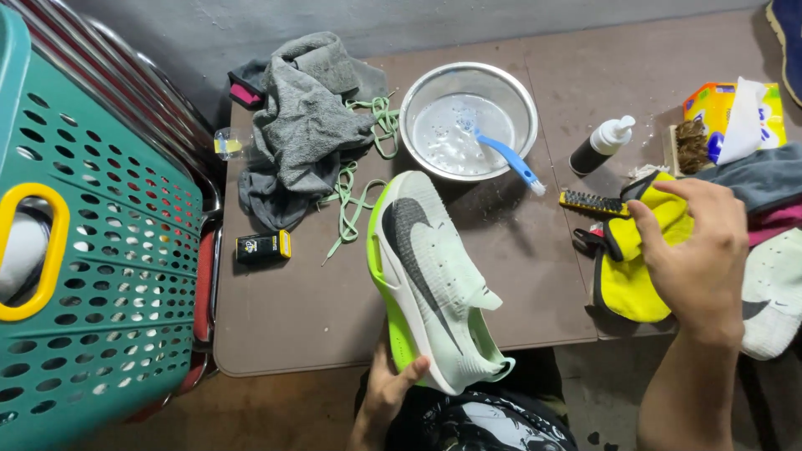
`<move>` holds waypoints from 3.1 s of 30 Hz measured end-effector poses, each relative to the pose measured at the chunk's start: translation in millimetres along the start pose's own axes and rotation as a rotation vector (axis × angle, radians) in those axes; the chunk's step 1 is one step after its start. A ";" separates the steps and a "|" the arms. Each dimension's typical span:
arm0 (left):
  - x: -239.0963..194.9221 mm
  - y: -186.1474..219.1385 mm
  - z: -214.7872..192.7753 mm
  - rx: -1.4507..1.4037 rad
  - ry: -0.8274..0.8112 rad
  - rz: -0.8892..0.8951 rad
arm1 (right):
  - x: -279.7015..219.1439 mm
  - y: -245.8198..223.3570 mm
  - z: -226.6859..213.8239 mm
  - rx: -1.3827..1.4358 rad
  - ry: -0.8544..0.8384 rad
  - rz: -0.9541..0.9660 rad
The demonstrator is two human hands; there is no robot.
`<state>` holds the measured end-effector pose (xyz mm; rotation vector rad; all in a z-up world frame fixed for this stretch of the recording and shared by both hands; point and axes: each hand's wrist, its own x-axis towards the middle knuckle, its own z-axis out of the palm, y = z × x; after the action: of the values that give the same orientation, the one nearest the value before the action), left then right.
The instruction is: The person cleans a white and neon green sneaker by applying a cleaning solution and scrubbing it with a blue brush. They wipe the shoe with a gray cloth and a yellow cloth, repeatedly dipping the brush into a metal bowl of soapy water to clean the upper, sides, and sole of the shoe.
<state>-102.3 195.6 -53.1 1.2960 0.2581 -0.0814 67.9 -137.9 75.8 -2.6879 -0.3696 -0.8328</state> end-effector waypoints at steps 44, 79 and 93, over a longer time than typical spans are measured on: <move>18.9 51.5 29.9 -0.852 -0.308 0.099 | 77.5 59.8 131.6 0.308 -0.324 0.545; 25.8 86.9 36.2 0.012 -0.041 0.024 | -42.8 -79.3 77.1 0.642 -0.385 -0.377; 26.6 83.9 36.5 0.076 -0.067 0.118 | -45.4 -80.7 89.3 0.428 -0.242 -0.399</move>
<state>-54.2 185.9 28.5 1.3789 0.1223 -0.0347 50.1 -38.6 -4.0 -2.3385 -1.0382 -0.4500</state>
